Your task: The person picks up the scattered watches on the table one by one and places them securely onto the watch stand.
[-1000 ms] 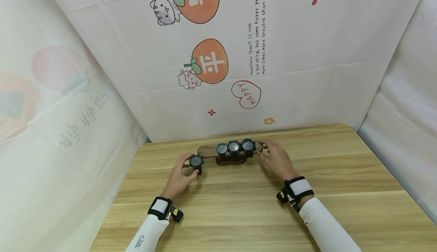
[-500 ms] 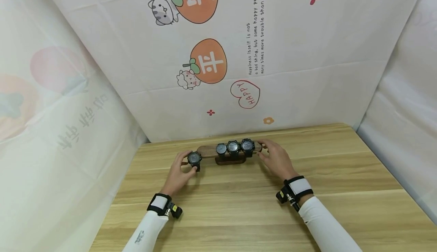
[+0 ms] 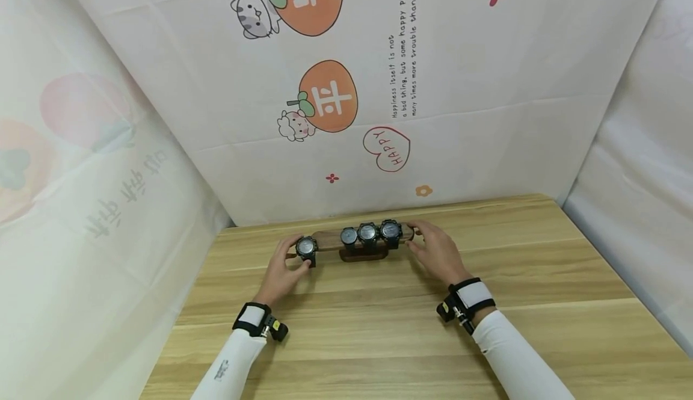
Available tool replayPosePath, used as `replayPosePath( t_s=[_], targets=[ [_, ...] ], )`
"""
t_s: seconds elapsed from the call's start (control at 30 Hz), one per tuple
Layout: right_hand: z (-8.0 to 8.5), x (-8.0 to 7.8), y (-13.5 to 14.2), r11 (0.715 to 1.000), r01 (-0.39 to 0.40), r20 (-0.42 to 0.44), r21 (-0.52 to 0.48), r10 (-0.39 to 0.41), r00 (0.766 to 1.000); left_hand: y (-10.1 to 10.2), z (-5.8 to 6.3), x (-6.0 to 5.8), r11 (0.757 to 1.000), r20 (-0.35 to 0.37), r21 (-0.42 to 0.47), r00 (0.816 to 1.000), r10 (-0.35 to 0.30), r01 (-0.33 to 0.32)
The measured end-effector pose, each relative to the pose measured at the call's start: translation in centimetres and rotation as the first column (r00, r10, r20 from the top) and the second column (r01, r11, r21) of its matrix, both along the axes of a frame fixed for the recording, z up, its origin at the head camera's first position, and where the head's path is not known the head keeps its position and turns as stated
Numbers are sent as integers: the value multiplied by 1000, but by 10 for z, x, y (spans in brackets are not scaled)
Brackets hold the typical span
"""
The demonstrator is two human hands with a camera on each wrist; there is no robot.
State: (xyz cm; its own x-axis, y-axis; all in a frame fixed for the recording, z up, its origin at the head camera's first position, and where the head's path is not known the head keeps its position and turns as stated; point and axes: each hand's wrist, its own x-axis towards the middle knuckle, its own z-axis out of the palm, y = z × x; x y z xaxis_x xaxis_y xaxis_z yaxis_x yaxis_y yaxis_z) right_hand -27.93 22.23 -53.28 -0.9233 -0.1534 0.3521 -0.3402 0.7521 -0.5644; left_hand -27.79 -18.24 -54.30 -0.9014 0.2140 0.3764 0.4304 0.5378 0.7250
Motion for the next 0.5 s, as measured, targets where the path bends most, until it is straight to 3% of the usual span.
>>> replayPosePath(
  t_s=[0.5],
  targets=[
    [2, 0, -2, 1000, 9, -1, 8, -9, 1000, 5, 5, -11, 1000, 53, -1, 999, -7, 7]
  ],
)
